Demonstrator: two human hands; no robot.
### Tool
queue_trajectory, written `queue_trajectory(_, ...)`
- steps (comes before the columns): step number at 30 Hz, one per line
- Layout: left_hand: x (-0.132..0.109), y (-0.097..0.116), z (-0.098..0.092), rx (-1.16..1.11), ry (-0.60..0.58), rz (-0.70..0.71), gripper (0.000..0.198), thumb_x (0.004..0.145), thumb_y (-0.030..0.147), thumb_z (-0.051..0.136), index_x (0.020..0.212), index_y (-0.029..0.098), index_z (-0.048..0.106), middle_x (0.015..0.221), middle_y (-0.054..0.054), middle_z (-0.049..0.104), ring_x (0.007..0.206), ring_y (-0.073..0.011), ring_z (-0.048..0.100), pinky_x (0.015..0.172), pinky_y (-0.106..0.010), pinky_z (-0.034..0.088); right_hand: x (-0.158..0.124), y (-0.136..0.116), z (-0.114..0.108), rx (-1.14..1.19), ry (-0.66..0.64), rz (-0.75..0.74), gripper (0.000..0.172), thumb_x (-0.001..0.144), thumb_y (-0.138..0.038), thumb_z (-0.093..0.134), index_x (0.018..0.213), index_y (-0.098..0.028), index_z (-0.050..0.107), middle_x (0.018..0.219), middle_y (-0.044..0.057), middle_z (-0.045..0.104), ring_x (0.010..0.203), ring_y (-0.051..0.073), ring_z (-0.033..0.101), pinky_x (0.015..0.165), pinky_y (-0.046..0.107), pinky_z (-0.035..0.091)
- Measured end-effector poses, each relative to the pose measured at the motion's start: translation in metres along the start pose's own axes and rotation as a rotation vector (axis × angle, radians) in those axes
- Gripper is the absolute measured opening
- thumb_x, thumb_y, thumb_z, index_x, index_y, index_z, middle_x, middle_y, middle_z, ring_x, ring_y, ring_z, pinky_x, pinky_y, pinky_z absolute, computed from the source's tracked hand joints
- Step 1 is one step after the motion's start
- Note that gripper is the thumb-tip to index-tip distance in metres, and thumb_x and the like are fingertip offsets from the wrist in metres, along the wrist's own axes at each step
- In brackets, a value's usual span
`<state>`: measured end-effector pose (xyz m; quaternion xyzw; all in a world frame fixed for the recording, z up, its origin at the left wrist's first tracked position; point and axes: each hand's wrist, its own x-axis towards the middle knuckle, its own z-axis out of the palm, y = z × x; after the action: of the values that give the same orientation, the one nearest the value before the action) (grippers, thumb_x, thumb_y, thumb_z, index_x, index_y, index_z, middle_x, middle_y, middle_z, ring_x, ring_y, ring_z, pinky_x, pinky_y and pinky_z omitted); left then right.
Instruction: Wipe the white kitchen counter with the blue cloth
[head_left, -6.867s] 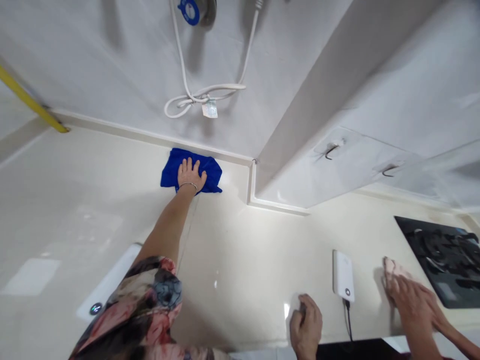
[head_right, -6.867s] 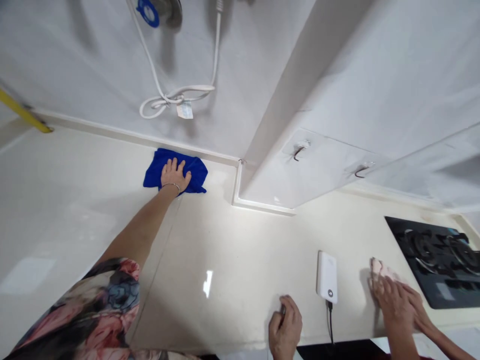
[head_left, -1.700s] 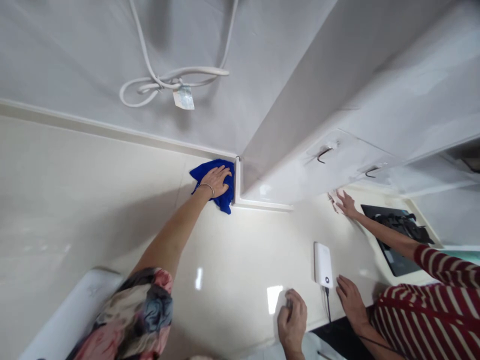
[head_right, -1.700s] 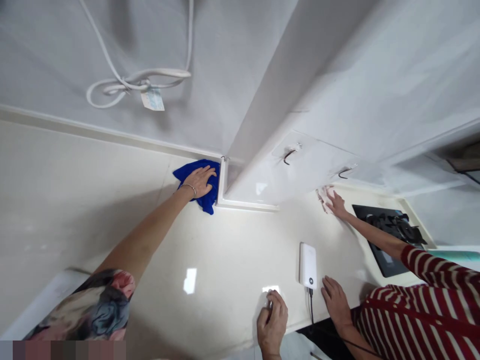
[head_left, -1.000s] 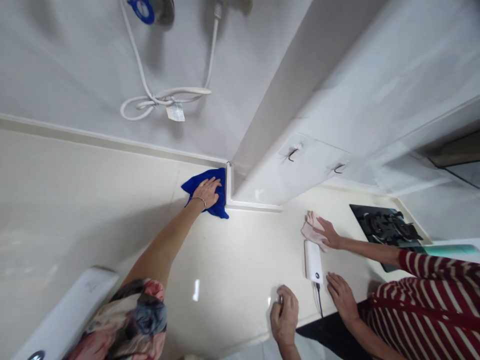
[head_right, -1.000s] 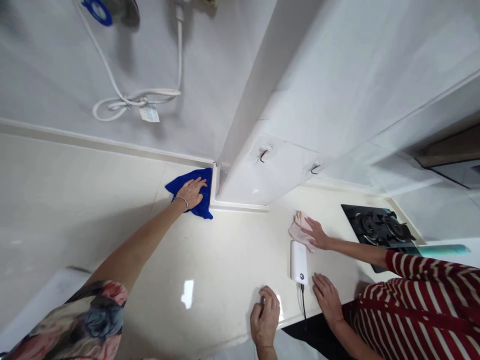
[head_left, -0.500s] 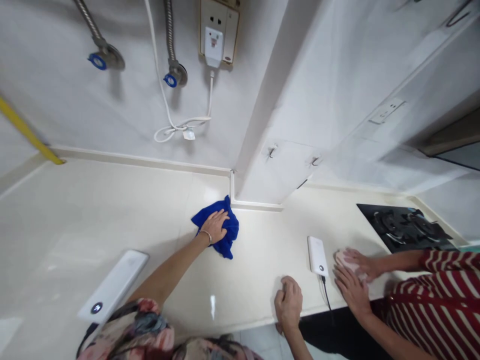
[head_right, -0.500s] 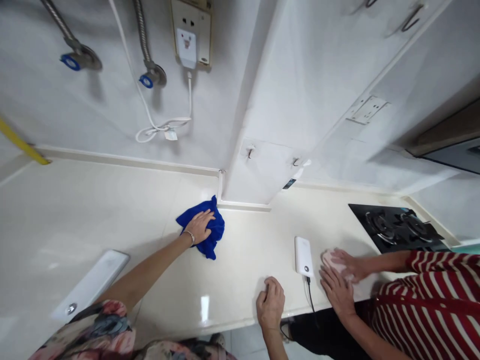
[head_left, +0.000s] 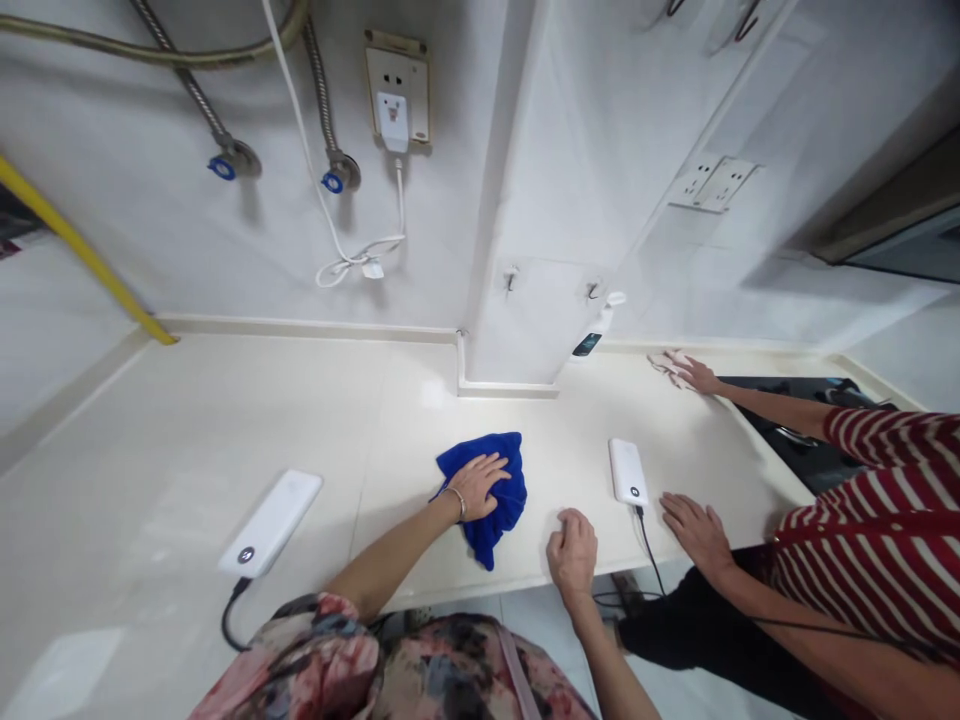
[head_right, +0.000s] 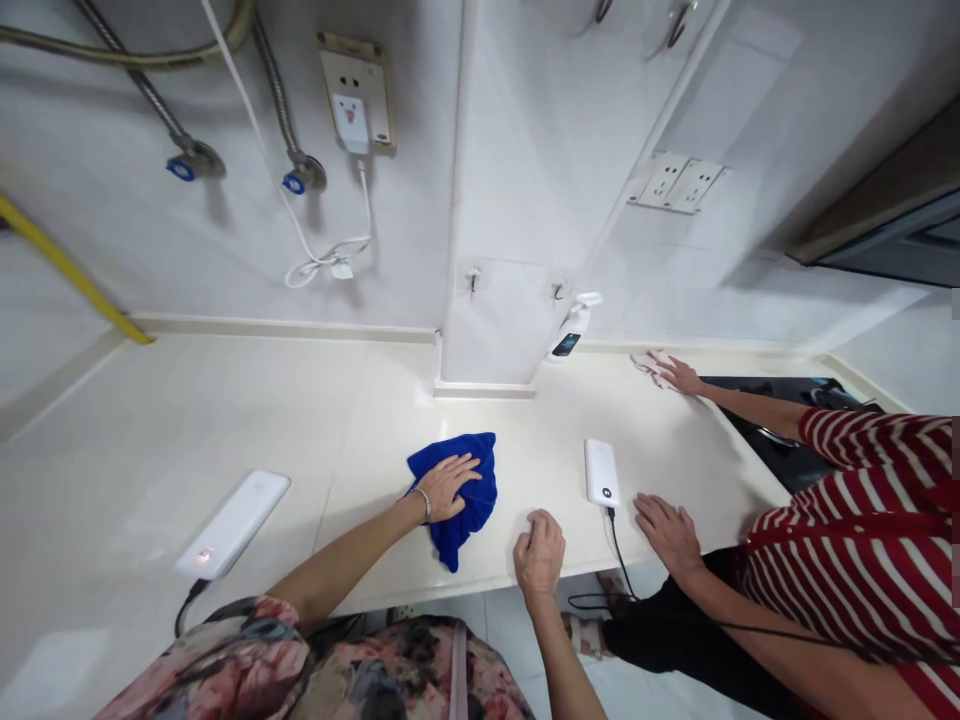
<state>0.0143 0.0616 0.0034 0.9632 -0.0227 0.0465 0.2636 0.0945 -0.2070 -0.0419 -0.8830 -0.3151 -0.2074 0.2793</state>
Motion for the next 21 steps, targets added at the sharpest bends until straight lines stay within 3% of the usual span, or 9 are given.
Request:
queue_trajectory(5, -0.008, -0.009, -0.011, 0.054, 0.012, -0.046, 0.061, 0.084, 0.025, 0.059, 0.145, 0.028, 0.057, 0.165, -0.006, 0.040, 0.156, -0.0266, 0.028, 0.130, -0.053, 0.021, -0.001, 0.001, 0.000, 0.020, -0.005, 0.004, 0.030, 0.084, -0.011, 0.041, 0.108, -0.018, 0.059, 0.116, 0.014, 0.063, 0.112, 0.029, 0.056, 0.093, 0.043, 0.044)
queue_trajectory(8, -0.019, -0.027, -0.024, 0.113, 0.042, -0.112, 0.061, 0.090, 0.029, 0.056, 0.151, 0.029, 0.053, 0.166, -0.006, 0.038, 0.157, -0.0268, 0.027, 0.131, -0.053, 0.020, -0.001, 0.001, 0.000, 0.028, 0.003, 0.013, 0.030, 0.085, -0.012, 0.041, 0.108, -0.018, 0.059, 0.117, 0.014, 0.063, 0.113, 0.029, 0.056, 0.095, 0.044, 0.044)
queue_trajectory(14, -0.045, -0.096, -0.067, 0.228, 0.133, -0.315, 0.058, 0.096, 0.033, 0.051, 0.153, 0.028, 0.051, 0.167, -0.007, 0.035, 0.157, -0.0277, 0.027, 0.130, -0.053, 0.023, -0.002, 0.007, -0.002, 0.032, -0.005, -0.021, 0.029, 0.086, -0.013, 0.042, 0.108, -0.017, 0.060, 0.115, 0.015, 0.064, 0.111, 0.030, 0.058, 0.095, 0.044, 0.046)
queue_trajectory(21, -0.065, -0.181, -0.128, 0.260, 0.209, -0.641, 0.059, 0.099, 0.039, 0.046, 0.156, 0.025, 0.047, 0.170, -0.006, 0.031, 0.158, -0.0271, 0.022, 0.131, -0.048, 0.017, 0.000, 0.010, -0.005, 0.040, -0.023, -0.055, 0.027, 0.083, -0.019, 0.046, 0.105, -0.019, 0.060, 0.110, 0.014, 0.065, 0.105, 0.032, 0.061, 0.092, 0.049, 0.050)
